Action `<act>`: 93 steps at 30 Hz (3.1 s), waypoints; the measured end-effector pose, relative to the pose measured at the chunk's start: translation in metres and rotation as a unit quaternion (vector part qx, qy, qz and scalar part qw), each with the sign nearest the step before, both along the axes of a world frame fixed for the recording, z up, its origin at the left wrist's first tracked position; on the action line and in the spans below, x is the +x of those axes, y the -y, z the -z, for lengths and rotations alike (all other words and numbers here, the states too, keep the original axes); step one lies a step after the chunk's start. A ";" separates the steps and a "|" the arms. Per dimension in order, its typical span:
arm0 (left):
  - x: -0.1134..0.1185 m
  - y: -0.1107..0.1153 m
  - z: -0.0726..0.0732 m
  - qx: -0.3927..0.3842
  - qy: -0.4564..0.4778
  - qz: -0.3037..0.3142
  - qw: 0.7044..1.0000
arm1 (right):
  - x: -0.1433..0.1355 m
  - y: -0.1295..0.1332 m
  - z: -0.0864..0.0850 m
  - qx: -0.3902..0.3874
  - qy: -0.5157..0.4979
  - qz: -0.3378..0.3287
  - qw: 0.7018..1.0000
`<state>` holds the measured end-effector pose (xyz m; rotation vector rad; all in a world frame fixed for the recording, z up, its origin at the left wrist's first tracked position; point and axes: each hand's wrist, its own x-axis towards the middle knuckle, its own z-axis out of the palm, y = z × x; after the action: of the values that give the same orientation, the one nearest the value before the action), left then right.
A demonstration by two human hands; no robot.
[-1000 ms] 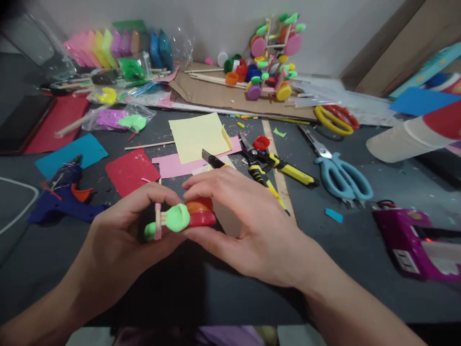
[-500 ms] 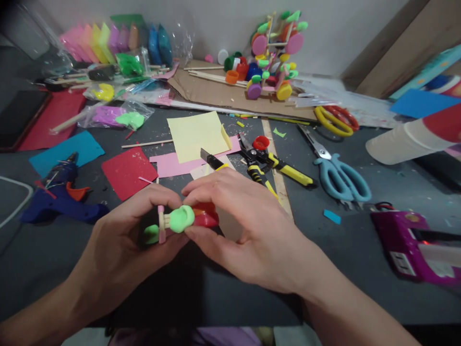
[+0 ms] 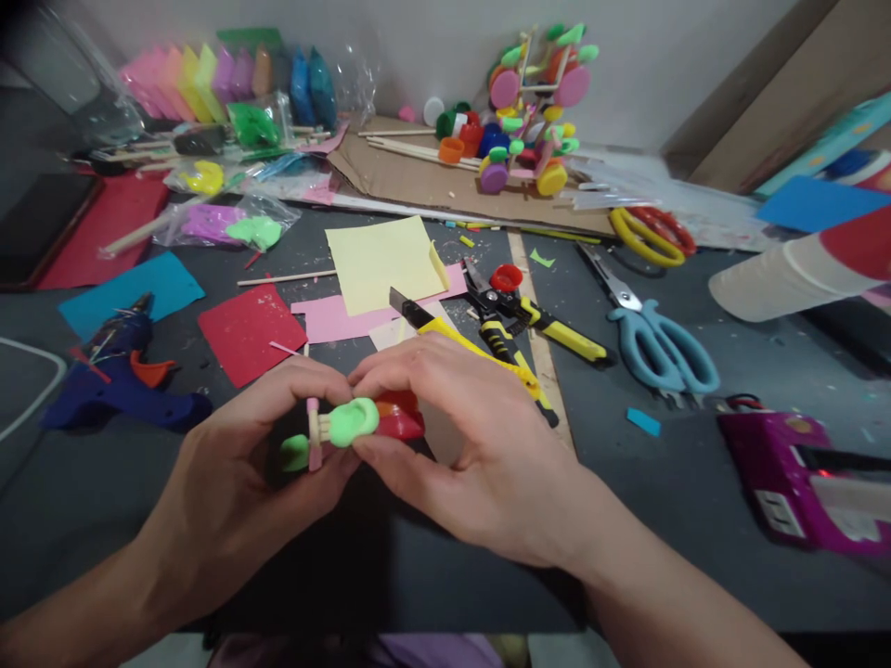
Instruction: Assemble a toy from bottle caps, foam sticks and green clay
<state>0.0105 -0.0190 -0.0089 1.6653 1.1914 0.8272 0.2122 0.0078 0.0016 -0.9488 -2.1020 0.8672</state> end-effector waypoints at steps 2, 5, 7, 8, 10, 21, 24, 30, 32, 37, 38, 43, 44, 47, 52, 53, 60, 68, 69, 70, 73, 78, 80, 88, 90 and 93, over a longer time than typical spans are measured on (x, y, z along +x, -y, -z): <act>0.000 0.000 0.001 0.006 -0.001 -0.005 1.000 | 0.000 0.000 0.001 0.001 -0.004 -0.001 1.000; 0.001 0.000 0.002 0.015 0.002 -0.013 1.000 | -0.001 -0.001 0.003 0.006 -0.009 -0.004 1.000; 0.002 0.000 0.002 0.016 0.001 -0.020 1.000 | -0.002 -0.001 0.004 0.010 -0.014 -0.003 1.000; 0.003 0.000 0.002 0.012 -0.001 -0.022 1.000 | -0.002 -0.001 0.005 0.011 -0.017 -0.003 1.000; 0.003 0.000 0.001 0.002 0.001 -0.025 1.000 | -0.003 -0.001 0.006 0.009 -0.020 0.001 1.000; 0.003 0.005 0.003 -0.081 0.031 -0.050 0.995 | -0.002 -0.001 0.002 -0.016 -0.007 0.015 1.000; 0.000 0.006 0.005 -0.093 0.059 -0.044 0.993 | 0.000 -0.003 0.001 -0.015 0.003 -0.002 1.000; -0.001 0.004 0.008 -0.117 0.106 -0.047 0.986 | 0.002 -0.003 0.001 -0.027 0.007 -0.026 0.999; -0.001 0.003 0.009 -0.121 0.116 -0.043 0.985 | 0.005 -0.004 0.000 -0.033 0.030 -0.028 0.999; 0.000 0.003 0.009 -0.089 0.076 -0.027 0.993 | 0.011 -0.008 -0.006 -0.047 0.072 -0.051 0.995; 0.000 0.003 0.008 -0.087 0.067 -0.022 0.994 | 0.012 -0.009 -0.007 -0.051 0.072 -0.056 0.995; 0.001 0.001 0.006 -0.086 0.035 -0.011 0.996 | 0.014 -0.010 -0.003 -0.075 0.049 -0.052 0.995; 0.001 0.001 0.006 -0.084 0.031 -0.014 0.996 | 0.014 -0.011 -0.002 -0.075 0.044 -0.050 0.995; 0.003 0.001 0.006 -0.080 0.022 -0.022 0.996 | 0.014 -0.011 0.000 -0.068 0.039 -0.045 0.996; 0.005 0.000 0.006 -0.063 -0.004 -0.031 0.997 | 0.012 -0.011 -0.002 -0.049 0.023 -0.051 0.997; 0.005 0.000 0.005 -0.061 -0.010 -0.032 0.998 | 0.011 -0.010 -0.002 -0.050 0.020 -0.053 0.997; 0.010 -0.004 0.002 -0.025 -0.027 -0.036 0.999 | 0.011 -0.011 -0.001 -0.047 0.042 -0.040 0.997; 0.012 -0.006 0.003 0.059 -0.080 -0.027 0.995 | 0.011 -0.012 -0.003 -0.052 0.076 -0.023 0.996; 0.012 -0.006 0.003 0.069 -0.084 -0.022 0.994 | 0.011 -0.012 -0.003 -0.053 0.076 -0.020 0.995; 0.012 -0.007 0.003 0.078 -0.087 -0.021 0.993 | 0.012 -0.012 -0.003 -0.053 0.080 -0.019 0.995; 0.011 -0.006 0.002 0.084 -0.095 -0.026 0.992 | 0.015 -0.013 -0.003 -0.049 0.102 -0.014 0.993; 0.009 -0.005 0.002 0.079 -0.112 -0.031 0.990 | 0.016 -0.012 -0.005 -0.028 0.108 -0.018 0.994; 0.009 -0.005 0.003 0.081 -0.117 -0.029 0.989 | 0.015 -0.012 -0.004 -0.013 0.098 -0.030 0.995; 0.009 -0.006 0.003 0.099 -0.127 -0.031 0.987 | 0.013 -0.011 -0.001 -0.007 0.077 -0.044 0.996; 0.008 -0.005 0.001 0.102 -0.131 -0.033 0.986 | 0.012 -0.011 0.000 -0.010 0.074 -0.048 0.996; 0.006 -0.005 0.000 0.100 -0.134 -0.039 0.985 | 0.012 -0.012 0.001 -0.004 0.070 -0.049 0.996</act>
<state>0.0165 -0.0143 -0.0091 1.9508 1.4028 0.8101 0.2246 0.0198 0.0005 -0.9402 -2.2838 0.8802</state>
